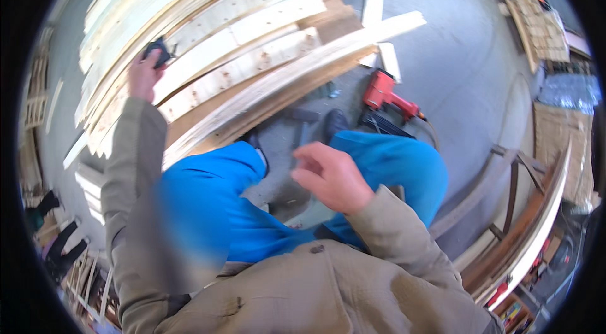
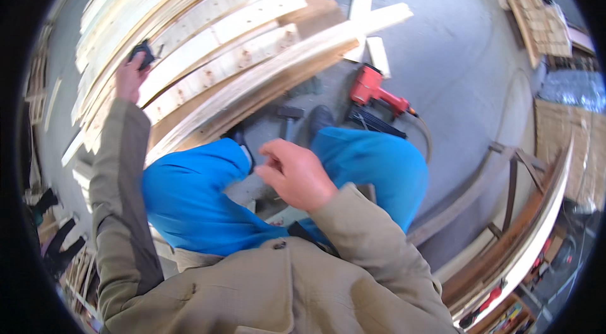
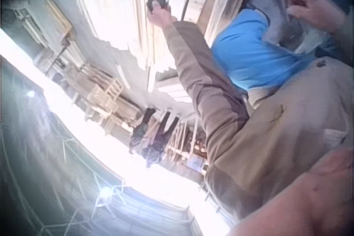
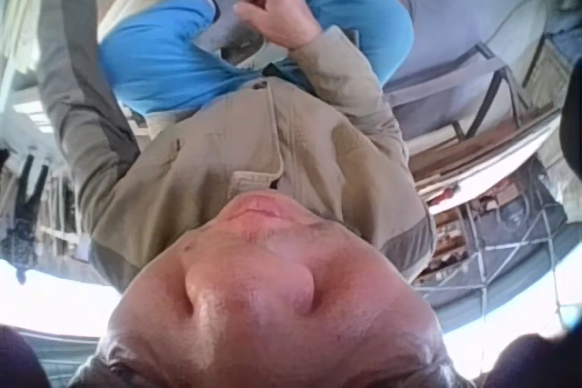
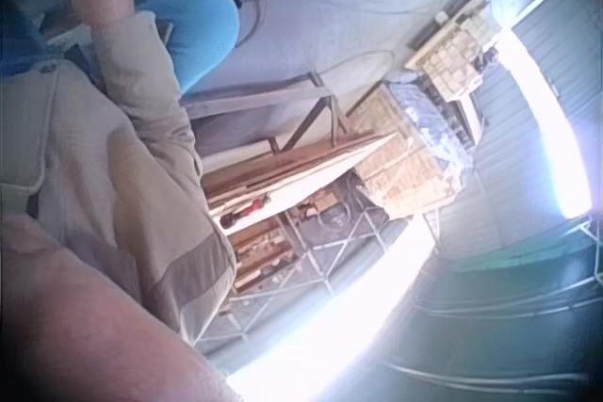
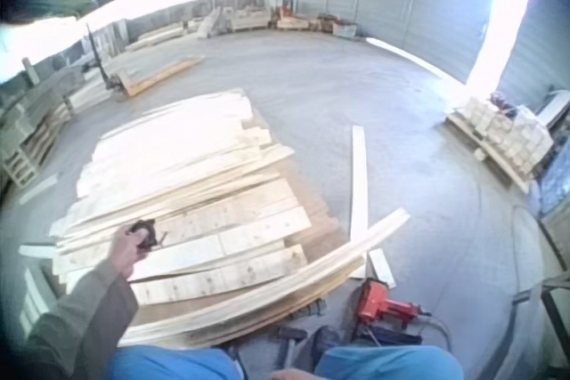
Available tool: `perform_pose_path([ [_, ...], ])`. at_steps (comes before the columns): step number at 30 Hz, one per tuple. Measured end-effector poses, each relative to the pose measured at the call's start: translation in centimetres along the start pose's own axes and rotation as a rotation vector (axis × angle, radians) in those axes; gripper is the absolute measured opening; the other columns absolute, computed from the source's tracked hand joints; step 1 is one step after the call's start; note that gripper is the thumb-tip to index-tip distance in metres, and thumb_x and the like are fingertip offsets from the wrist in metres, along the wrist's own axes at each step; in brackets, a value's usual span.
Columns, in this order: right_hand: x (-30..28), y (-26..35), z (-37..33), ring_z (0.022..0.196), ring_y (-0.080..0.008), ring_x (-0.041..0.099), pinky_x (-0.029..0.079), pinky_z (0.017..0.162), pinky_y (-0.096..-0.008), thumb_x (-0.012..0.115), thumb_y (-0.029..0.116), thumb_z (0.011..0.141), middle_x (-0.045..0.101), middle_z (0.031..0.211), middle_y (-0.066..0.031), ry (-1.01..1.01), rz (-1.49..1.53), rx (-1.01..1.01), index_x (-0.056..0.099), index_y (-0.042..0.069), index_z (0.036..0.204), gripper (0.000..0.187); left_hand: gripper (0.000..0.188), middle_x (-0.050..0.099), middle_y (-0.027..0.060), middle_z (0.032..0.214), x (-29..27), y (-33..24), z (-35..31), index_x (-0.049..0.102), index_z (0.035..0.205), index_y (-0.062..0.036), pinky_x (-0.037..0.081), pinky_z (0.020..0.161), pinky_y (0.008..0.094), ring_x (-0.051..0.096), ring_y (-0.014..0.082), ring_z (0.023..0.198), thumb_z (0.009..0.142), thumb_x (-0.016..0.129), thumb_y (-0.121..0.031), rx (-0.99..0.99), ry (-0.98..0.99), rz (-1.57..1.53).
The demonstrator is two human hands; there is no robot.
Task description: The person sits on the floor and uses a pneumatic nail gun to fasten thin wooden planks onto a larger wooden base. They then pick up the assembled unit and place it on a stack of similar planks.
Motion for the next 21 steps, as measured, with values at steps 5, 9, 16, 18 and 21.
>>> perform_pose_path([
  [5, -0.3, 1.5, 0.9, 0.085, -0.0197, 0.073, 0.059, 0.075, -0.0331, 0.080, 0.009, 0.097, 0.073, 0.099, -0.0133, 0.045, 0.011, 0.056, 0.067, -0.003, 0.126, 0.034, 0.031, 0.076, 0.0038, 0.106, 2.1, 5.2, 2.9, 0.071, 0.133, -0.0088, 0.056, 0.065, 0.0232, 0.072, 0.0115, 0.078, 0.106, 0.071, -0.026, -0.093, 0.034, 0.083],
  [9, -0.3, 1.5, 1.1, 0.087, -0.0192, 0.074, 0.061, 0.076, -0.0331, 0.081, 0.009, 0.097, 0.073, 0.101, -0.0130, 0.080, 0.031, 0.085, 0.067, -0.003, 0.128, 0.036, 0.035, 0.077, 0.0023, 0.107, 3.4, 6.3, 3.4, 0.069, 0.139, -0.0090, 0.056, 0.069, 0.0241, 0.071, 0.0100, 0.079, 0.108, 0.067, -0.024, -0.143, 0.101, 0.116],
  [16, -0.6, 0.9, 1.1, 0.088, -0.0203, 0.075, 0.061, 0.076, -0.0332, 0.081, 0.009, 0.097, 0.074, 0.103, -0.0134, 0.070, 0.035, 0.078, 0.068, -0.003, 0.128, 0.036, 0.045, 0.075, 0.0039, 0.119, 4.2, 6.9, 3.8, 0.062, 0.151, -0.0086, 0.055, 0.068, 0.0232, 0.071, 0.0098, 0.081, 0.107, 0.067, -0.018, -0.082, 0.046, 0.112],
  [18, -0.5, 0.8, 1.0, 0.088, -0.0205, 0.075, 0.061, 0.076, -0.0337, 0.081, 0.009, 0.097, 0.073, 0.103, -0.0134, 0.076, 0.032, 0.093, 0.068, -0.003, 0.127, 0.036, 0.046, 0.075, 0.0041, 0.119, 4.2, 6.8, 3.7, 0.061, 0.152, -0.0085, 0.054, 0.067, 0.0228, 0.071, 0.0099, 0.081, 0.107, 0.066, -0.018, -0.074, 0.046, 0.081],
  [21, -0.5, 0.7, 0.8, 0.088, -0.0214, 0.074, 0.061, 0.076, -0.0350, 0.081, 0.010, 0.096, 0.073, 0.102, -0.0135, 0.074, 0.032, 0.115, 0.068, -0.003, 0.127, 0.036, 0.048, 0.075, 0.0047, 0.121, 5.0, 6.1, 3.5, 0.060, 0.153, -0.0086, 0.055, 0.069, 0.0232, 0.072, 0.0108, 0.084, 0.107, 0.067, -0.018, -0.063, 0.068, 0.031],
])
Point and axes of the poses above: each hand's wrist, its own z-axis towards the middle knuckle, its own x-axis out of the palm, y = z × x, the point moved 7 cm from there along z, towards the middle knuckle
